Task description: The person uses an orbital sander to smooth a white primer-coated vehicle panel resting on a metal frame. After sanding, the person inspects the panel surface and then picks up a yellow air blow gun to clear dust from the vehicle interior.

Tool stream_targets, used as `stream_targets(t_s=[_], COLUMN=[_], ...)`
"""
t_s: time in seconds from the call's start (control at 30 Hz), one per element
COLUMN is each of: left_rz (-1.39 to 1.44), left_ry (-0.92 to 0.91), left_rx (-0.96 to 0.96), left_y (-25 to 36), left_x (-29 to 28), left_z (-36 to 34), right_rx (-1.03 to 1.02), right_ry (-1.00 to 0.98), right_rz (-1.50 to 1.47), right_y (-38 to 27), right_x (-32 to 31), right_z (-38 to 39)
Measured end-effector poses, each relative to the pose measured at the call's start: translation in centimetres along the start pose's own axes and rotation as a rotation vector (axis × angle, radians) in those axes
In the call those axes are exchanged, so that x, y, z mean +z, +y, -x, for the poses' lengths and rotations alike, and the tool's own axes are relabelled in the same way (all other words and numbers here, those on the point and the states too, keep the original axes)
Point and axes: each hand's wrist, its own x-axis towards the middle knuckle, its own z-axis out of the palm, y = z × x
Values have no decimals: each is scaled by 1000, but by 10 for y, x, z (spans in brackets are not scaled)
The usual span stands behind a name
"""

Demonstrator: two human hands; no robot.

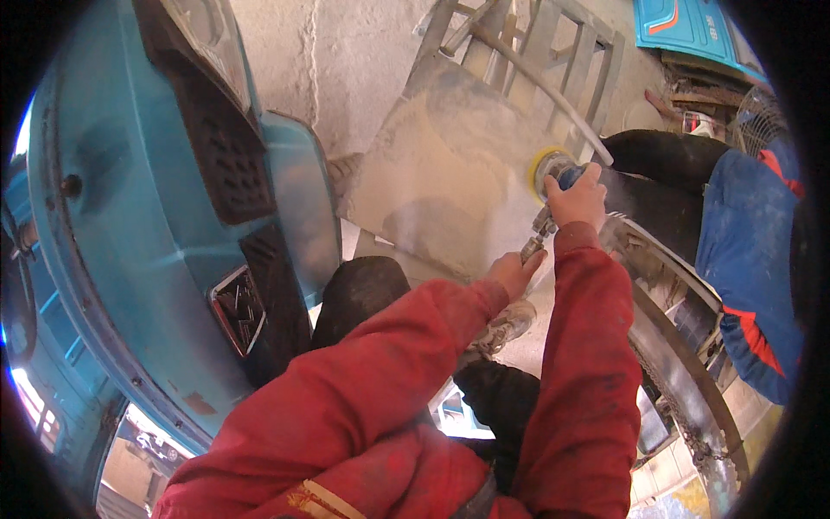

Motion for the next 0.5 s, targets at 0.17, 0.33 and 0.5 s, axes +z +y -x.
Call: stream_targets(t_s=[0.17,0.33,0.5], left_rz=[-39,-81,-75], left_ry=[29,-35,-151], left_rx=[18,21,15], left_y=[5,-2,-18], left_x=[4,9,12], left_z=[8,6,10], right_rx=[48,58,59], right_ry=[-18,-23,-5], right_rz=[-20,-26,-52], right_y=[13,26,38], right_x=[-2,4,12], right_z=[1,4,18])
